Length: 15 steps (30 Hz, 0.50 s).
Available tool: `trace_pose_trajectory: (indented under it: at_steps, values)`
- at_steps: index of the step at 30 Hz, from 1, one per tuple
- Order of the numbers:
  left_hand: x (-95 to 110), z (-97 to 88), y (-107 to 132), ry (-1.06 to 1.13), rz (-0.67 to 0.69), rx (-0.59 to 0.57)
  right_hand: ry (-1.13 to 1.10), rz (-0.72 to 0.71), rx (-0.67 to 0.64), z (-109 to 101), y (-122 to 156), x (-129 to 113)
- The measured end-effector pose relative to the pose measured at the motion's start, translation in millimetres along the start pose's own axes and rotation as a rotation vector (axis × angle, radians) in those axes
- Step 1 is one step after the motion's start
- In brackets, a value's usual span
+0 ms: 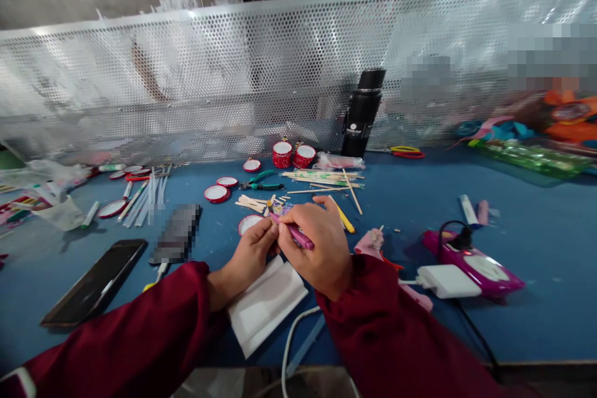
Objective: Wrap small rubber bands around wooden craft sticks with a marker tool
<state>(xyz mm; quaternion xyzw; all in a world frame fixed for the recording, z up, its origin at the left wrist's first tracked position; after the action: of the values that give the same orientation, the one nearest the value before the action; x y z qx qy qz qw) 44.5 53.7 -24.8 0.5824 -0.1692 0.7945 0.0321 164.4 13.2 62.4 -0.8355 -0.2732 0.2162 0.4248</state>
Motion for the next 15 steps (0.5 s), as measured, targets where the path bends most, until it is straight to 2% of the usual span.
trace_pose_trajectory:
  at_steps: [15]
  values:
    - [1.1, 1.2, -0.2, 0.032, -0.003, 0.005, 0.031, 0.007, -0.004, -0.2, 0.9, 0.3]
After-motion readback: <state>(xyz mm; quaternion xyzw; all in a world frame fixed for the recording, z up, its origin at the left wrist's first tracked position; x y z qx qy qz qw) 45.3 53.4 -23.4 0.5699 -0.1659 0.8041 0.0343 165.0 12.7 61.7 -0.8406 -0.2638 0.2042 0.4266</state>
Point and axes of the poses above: each hand's wrist, its own y-axis away from the middle knuckle, its own z-axis out of the palm, x = y × z, the point moved 6 cm from there along -y, towards the middle knuckle, and after that the axes turned 11 degrees about y, right-handed, at the moved point
